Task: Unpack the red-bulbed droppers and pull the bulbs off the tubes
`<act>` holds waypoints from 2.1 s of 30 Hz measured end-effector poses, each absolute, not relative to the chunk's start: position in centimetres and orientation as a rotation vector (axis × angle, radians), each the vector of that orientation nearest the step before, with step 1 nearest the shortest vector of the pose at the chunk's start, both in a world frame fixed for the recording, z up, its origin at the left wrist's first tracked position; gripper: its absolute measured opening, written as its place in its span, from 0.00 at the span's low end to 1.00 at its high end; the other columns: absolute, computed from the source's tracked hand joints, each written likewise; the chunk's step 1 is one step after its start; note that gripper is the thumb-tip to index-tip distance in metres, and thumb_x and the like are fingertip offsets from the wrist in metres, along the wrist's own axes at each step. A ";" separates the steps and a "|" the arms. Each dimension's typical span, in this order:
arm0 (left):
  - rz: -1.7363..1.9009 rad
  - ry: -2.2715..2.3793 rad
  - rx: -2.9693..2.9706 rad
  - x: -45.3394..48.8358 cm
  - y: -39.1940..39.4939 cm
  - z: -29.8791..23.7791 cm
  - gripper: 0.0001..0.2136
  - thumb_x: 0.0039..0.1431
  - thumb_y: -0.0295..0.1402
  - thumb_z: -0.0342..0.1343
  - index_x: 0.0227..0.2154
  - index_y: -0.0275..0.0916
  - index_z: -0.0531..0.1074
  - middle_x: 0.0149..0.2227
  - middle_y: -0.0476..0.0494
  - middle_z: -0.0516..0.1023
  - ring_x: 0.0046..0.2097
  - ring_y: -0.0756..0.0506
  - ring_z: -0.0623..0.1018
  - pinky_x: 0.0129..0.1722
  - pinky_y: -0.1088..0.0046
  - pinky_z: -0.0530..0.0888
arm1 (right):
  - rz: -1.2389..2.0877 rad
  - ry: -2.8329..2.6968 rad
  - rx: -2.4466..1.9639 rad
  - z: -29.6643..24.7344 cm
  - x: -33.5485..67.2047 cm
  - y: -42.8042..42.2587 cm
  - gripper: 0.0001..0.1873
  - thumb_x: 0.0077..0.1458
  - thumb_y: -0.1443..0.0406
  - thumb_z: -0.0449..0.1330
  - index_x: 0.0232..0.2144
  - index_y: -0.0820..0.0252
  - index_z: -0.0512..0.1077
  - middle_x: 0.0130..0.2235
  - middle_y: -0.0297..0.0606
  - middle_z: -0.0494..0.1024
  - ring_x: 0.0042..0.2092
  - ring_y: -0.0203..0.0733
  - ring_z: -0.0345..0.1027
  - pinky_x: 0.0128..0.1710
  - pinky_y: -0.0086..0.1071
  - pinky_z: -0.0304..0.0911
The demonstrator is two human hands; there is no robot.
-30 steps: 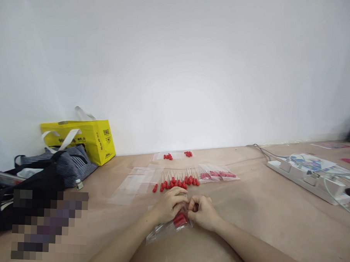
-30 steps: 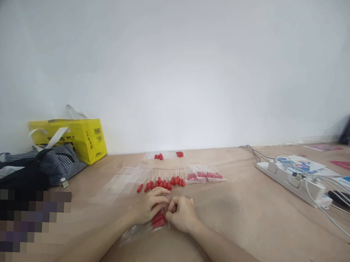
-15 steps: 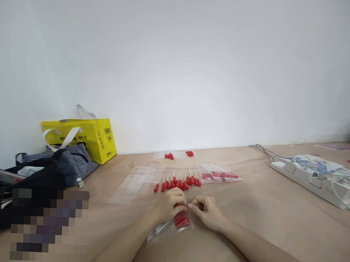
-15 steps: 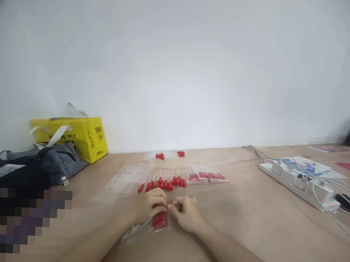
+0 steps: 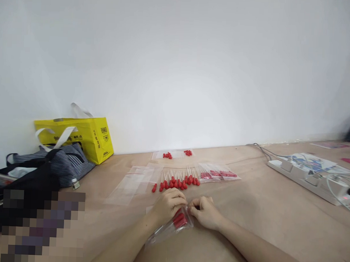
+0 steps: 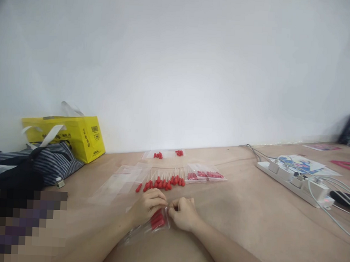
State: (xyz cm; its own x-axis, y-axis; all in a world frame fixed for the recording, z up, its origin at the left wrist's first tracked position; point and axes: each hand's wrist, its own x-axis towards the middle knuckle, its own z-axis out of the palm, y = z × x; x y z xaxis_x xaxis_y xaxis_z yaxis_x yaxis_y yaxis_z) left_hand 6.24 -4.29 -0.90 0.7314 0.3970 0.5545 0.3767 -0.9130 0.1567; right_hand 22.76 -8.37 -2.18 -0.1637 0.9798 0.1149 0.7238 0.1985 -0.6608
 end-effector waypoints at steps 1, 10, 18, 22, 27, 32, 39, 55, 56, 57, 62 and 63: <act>0.955 0.638 2.892 6.2 -4.3 -1.0 0.12 0.57 0.26 0.44 0.27 0.40 0.73 0.31 0.46 0.75 0.34 0.49 0.71 0.37 0.71 0.67 | 0.644 -1.956 -1.585 -2.1 22.8 -8.4 0.13 0.45 0.69 0.48 0.16 0.60 0.70 0.17 0.27 0.67 0.24 0.31 0.57 0.39 0.30 0.48; 0.932 0.579 2.958 6.3 -4.5 -0.4 0.12 0.57 0.27 0.44 0.26 0.40 0.72 0.31 0.46 0.74 0.34 0.49 0.70 0.36 0.71 0.66 | 0.713 -1.948 -1.584 -1.2 22.9 -8.6 0.13 0.45 0.69 0.48 0.14 0.61 0.67 0.17 0.27 0.66 0.24 0.31 0.58 0.39 0.29 0.49; 0.826 0.584 3.002 6.4 -4.6 0.0 0.13 0.58 0.27 0.43 0.25 0.39 0.71 0.32 0.45 0.72 0.35 0.48 0.69 0.36 0.72 0.66 | 0.745 -1.941 -1.560 -1.7 23.0 -8.3 0.13 0.45 0.68 0.47 0.15 0.60 0.68 0.18 0.27 0.68 0.26 0.33 0.60 0.41 0.31 0.48; 0.828 0.589 3.013 6.4 -4.5 -0.1 0.12 0.58 0.28 0.43 0.25 0.39 0.70 0.32 0.45 0.72 0.35 0.48 0.68 0.37 0.72 0.66 | 0.764 -1.937 -1.546 -1.7 23.1 -8.3 0.13 0.45 0.68 0.47 0.15 0.60 0.67 0.19 0.27 0.68 0.26 0.33 0.60 0.41 0.30 0.49; 0.838 0.558 3.024 6.3 -4.5 -0.1 0.12 0.58 0.27 0.43 0.25 0.38 0.70 0.31 0.46 0.72 0.34 0.49 0.68 0.35 0.73 0.65 | 0.780 -1.936 -1.538 -1.5 23.0 -8.4 0.13 0.44 0.67 0.47 0.14 0.61 0.67 0.18 0.27 0.66 0.26 0.32 0.59 0.42 0.31 0.48; 0.831 0.542 3.017 6.3 -4.5 -0.1 0.12 0.59 0.28 0.42 0.27 0.39 0.70 0.31 0.45 0.72 0.34 0.49 0.68 0.36 0.73 0.65 | 0.780 -1.928 -1.519 -1.5 23.1 -8.5 0.12 0.44 0.68 0.47 0.15 0.61 0.67 0.19 0.27 0.67 0.26 0.32 0.60 0.43 0.32 0.47; 0.831 0.514 3.023 6.3 -4.5 0.0 0.13 0.60 0.29 0.41 0.27 0.38 0.70 0.32 0.45 0.72 0.34 0.49 0.69 0.35 0.73 0.65 | 0.798 -1.947 -1.528 -1.6 23.2 -8.3 0.12 0.43 0.68 0.47 0.15 0.61 0.67 0.18 0.27 0.65 0.26 0.33 0.60 0.43 0.32 0.47; 0.792 0.543 3.027 6.4 -5.0 0.1 0.11 0.57 0.24 0.40 0.26 0.37 0.66 0.30 0.46 0.70 0.32 0.50 0.67 0.32 0.76 0.64 | 0.764 -1.868 -1.626 -1.2 23.1 -8.3 0.12 0.43 0.68 0.47 0.14 0.61 0.66 0.18 0.29 0.66 0.27 0.34 0.60 0.39 0.31 0.49; 0.780 0.556 3.023 6.4 -5.0 0.1 0.11 0.57 0.24 0.40 0.25 0.37 0.66 0.29 0.46 0.70 0.32 0.50 0.67 0.31 0.76 0.64 | 0.766 -1.851 -1.628 -1.1 23.1 -8.3 0.12 0.43 0.67 0.47 0.15 0.61 0.67 0.19 0.29 0.67 0.28 0.35 0.61 0.40 0.32 0.48; 0.763 0.564 3.018 6.4 -5.0 0.1 0.11 0.57 0.23 0.40 0.25 0.37 0.65 0.29 0.46 0.70 0.31 0.50 0.67 0.31 0.76 0.64 | 0.778 -1.833 -1.622 -1.0 23.1 -8.3 0.12 0.44 0.66 0.48 0.16 0.60 0.69 0.21 0.29 0.69 0.30 0.36 0.61 0.42 0.33 0.48; 0.697 0.651 2.971 6.4 -5.0 0.0 0.08 0.54 0.23 0.41 0.25 0.37 0.64 0.27 0.47 0.70 0.31 0.49 0.67 0.30 0.76 0.63 | 0.867 -1.820 -1.594 -0.5 23.2 -8.6 0.10 0.41 0.64 0.51 0.21 0.57 0.73 0.22 0.28 0.71 0.32 0.38 0.62 0.46 0.37 0.44; 0.680 0.685 2.950 6.4 -5.0 0.0 0.08 0.54 0.23 0.42 0.25 0.37 0.63 0.27 0.47 0.69 0.30 0.49 0.67 0.30 0.76 0.63 | 0.859 -1.836 -1.596 -0.5 23.2 -8.7 0.09 0.40 0.65 0.52 0.21 0.57 0.73 0.21 0.27 0.70 0.31 0.37 0.62 0.46 0.37 0.44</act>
